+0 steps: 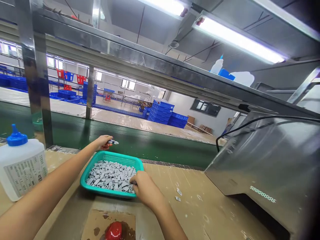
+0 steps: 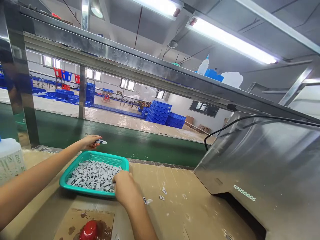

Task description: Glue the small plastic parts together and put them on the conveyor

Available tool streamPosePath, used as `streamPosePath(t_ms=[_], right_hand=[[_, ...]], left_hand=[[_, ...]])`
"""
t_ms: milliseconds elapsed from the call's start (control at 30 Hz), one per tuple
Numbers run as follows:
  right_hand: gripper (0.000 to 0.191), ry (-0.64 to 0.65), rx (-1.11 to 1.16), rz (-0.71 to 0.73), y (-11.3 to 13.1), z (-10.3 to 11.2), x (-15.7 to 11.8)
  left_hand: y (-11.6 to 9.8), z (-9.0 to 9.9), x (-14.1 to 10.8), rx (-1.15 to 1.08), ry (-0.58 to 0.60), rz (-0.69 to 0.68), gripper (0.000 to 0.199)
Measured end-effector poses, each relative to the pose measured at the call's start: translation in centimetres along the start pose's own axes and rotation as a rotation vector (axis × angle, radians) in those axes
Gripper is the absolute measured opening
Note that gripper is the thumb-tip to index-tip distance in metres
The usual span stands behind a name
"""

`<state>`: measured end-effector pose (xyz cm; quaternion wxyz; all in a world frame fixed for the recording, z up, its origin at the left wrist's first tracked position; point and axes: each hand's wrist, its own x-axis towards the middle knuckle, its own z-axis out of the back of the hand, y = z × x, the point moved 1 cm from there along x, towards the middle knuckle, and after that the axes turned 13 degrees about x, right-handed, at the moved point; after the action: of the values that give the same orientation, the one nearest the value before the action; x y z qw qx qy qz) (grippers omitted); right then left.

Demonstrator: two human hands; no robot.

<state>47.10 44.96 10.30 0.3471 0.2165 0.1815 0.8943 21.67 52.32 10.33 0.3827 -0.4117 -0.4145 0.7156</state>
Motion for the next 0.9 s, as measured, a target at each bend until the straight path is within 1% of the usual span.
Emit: streamPosePath(t_ms=[167,233,300,367,433,467,533,600,667,700,767,900], right_hand=[[0.027,0.020,-0.062,-0.075,0.1,-0.7,0.2],[0.028,0.022,-0.079,-0.094,0.4,-0.7,0.0],[0.029,0.030,-0.096,-0.104,0.6,-0.6,0.0],[0.029,0.042,-0.110,-0.112,0.9,-0.5,0.2],[0.026,0.051,-0.117,-0.119,0.9,-0.6,0.5],[0.025,0.051,-0.114,-0.121,0.9,-0.7,0.7],[0.025,0.033,-0.096,-0.118,0.7,-1.0,1.1],[0.028,-0.002,-0.052,-0.096,0.4,-1.3,1.2],[0.029,-0.039,0.019,-0.055,0.1,-1.5,1.2],[0.029,-0.058,0.060,-0.032,0.0,-1.6,1.2],[0.029,-0.103,0.142,0.006,-0.2,-1.7,1.0],[0.028,-0.205,0.293,0.049,-0.4,-1.8,0.7]], left_hand=[[1.5,1.0,1.4,0.138,-0.089,0.044,0.028],[2.1,1.8,1.3,0.241,-0.140,0.054,0.027],[2.4,2.8,0.7,0.355,-0.220,0.040,0.026],[2.2,3.4,-0.5,0.458,-0.309,-0.032,0.031],[1.7,3.2,-2.4,0.535,-0.376,-0.173,0.044],[1.5,2.7,-3.6,0.563,-0.388,-0.265,0.050],[1.3,1.2,-6.1,0.609,-0.350,-0.464,0.052],[1.7,-0.7,-8.6,0.655,-0.238,-0.649,0.042],[2.4,-2.5,-10.5,0.707,-0.100,-0.792,0.030],[2.9,-3.2,-11.2,0.731,-0.040,-0.847,0.026],[3.5,-4.0,-11.9,0.766,0.028,-0.919,0.026],[3.8,-4.0,-12.0,0.828,0.117,-0.981,0.037]])
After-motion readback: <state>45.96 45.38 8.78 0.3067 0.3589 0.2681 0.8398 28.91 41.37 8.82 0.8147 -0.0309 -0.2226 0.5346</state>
